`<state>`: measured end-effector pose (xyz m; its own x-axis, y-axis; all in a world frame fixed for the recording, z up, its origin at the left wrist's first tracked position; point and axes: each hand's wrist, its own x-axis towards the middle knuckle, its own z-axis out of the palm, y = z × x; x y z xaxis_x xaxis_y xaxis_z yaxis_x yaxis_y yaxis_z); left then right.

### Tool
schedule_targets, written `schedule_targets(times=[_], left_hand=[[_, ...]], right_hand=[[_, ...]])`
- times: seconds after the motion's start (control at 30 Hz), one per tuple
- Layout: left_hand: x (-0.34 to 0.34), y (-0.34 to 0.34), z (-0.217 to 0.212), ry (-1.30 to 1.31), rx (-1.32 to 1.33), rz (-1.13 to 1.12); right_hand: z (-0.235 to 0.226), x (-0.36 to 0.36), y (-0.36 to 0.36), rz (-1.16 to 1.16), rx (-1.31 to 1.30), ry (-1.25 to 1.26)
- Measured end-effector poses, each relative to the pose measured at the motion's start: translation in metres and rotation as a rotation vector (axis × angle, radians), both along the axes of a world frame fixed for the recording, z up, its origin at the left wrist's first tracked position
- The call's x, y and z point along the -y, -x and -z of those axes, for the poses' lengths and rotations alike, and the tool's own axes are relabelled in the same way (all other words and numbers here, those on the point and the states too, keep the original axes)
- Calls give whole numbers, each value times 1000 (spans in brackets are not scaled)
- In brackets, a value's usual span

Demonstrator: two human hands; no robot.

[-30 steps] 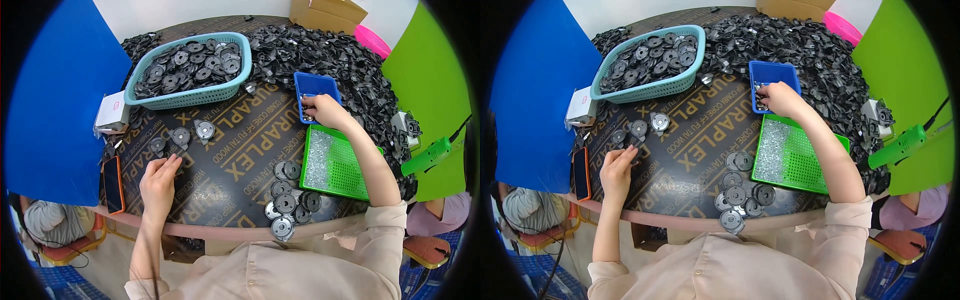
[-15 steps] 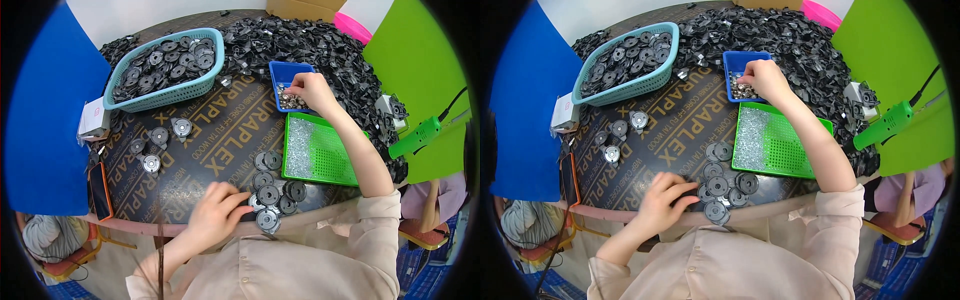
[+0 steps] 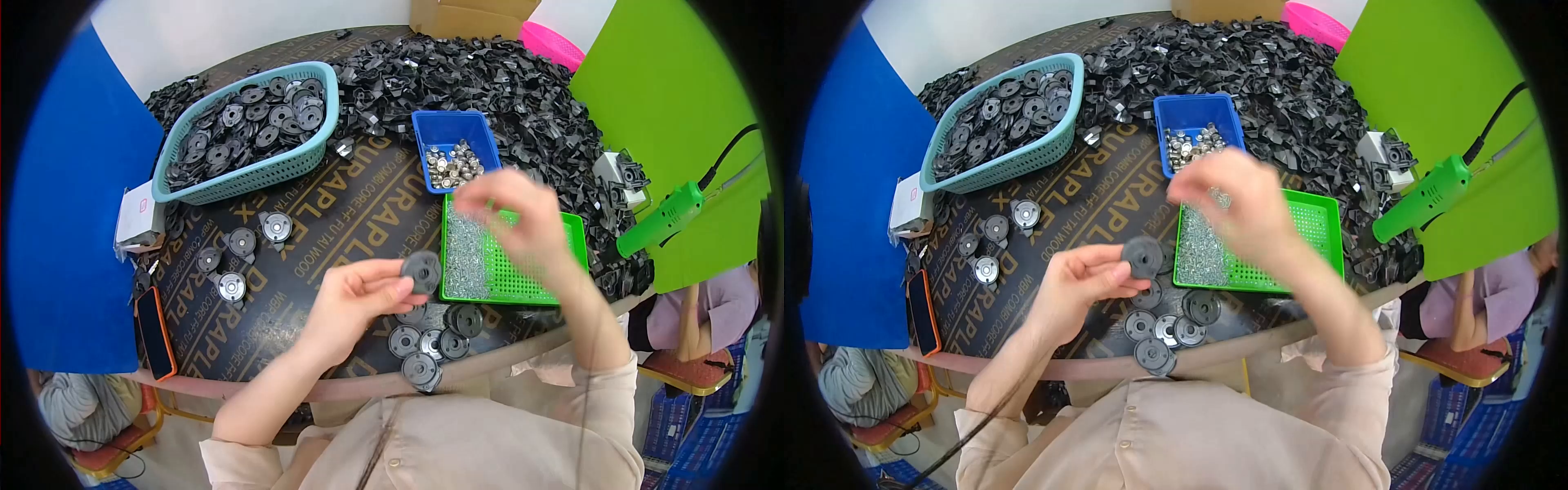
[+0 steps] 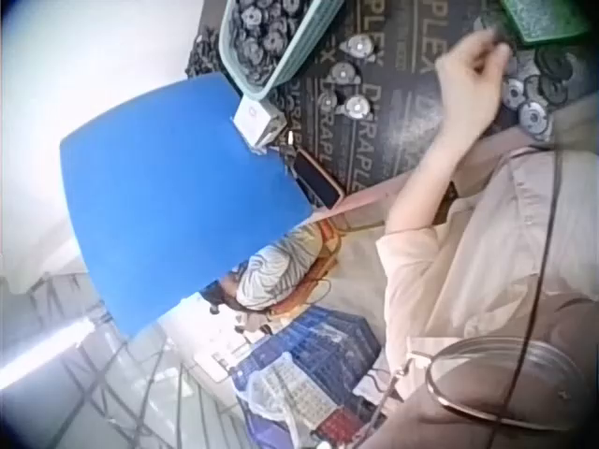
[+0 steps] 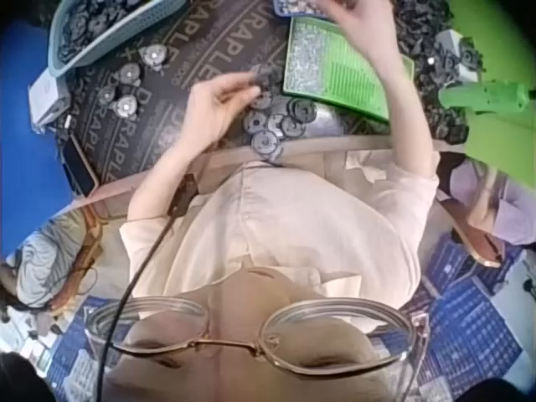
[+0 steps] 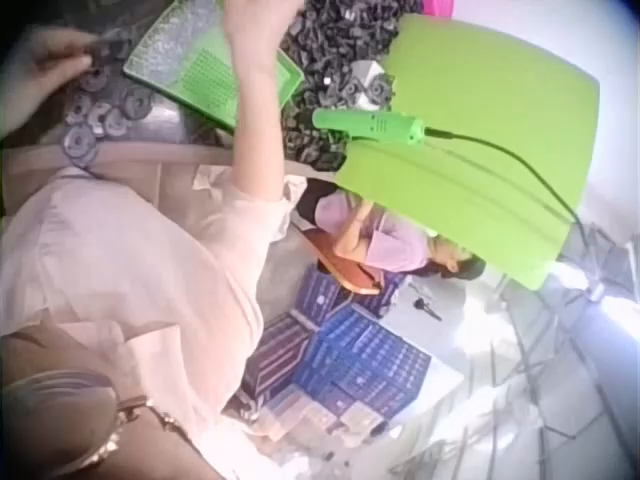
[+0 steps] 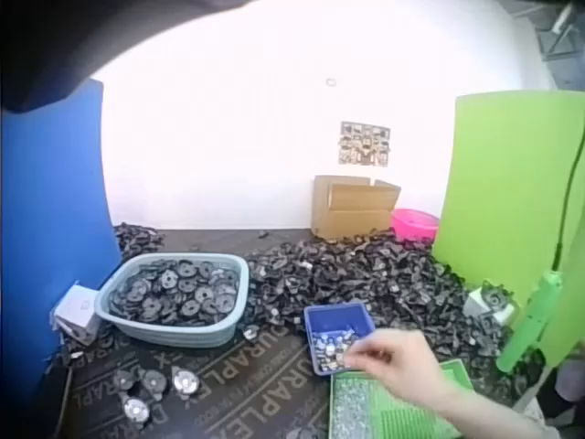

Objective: Assembling small plastic toy components using an electric screwdriver and small screws.

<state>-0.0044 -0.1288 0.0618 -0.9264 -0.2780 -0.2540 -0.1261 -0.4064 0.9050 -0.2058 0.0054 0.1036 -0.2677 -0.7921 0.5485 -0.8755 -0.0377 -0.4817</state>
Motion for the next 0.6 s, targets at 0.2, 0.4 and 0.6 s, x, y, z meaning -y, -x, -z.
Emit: schedule_targets(times=[0.2,0.4,0.6], left_hand=[[3,9,-5,-300,-11,31],[2,5,14,-385,-49,43],[4,2,18,-381,-42,30]], right_hand=[[10,-12,-50,-38,-228,10],[22,-15,-49,-142,50,-39],[19,-8,-50,-186,318,-93]])
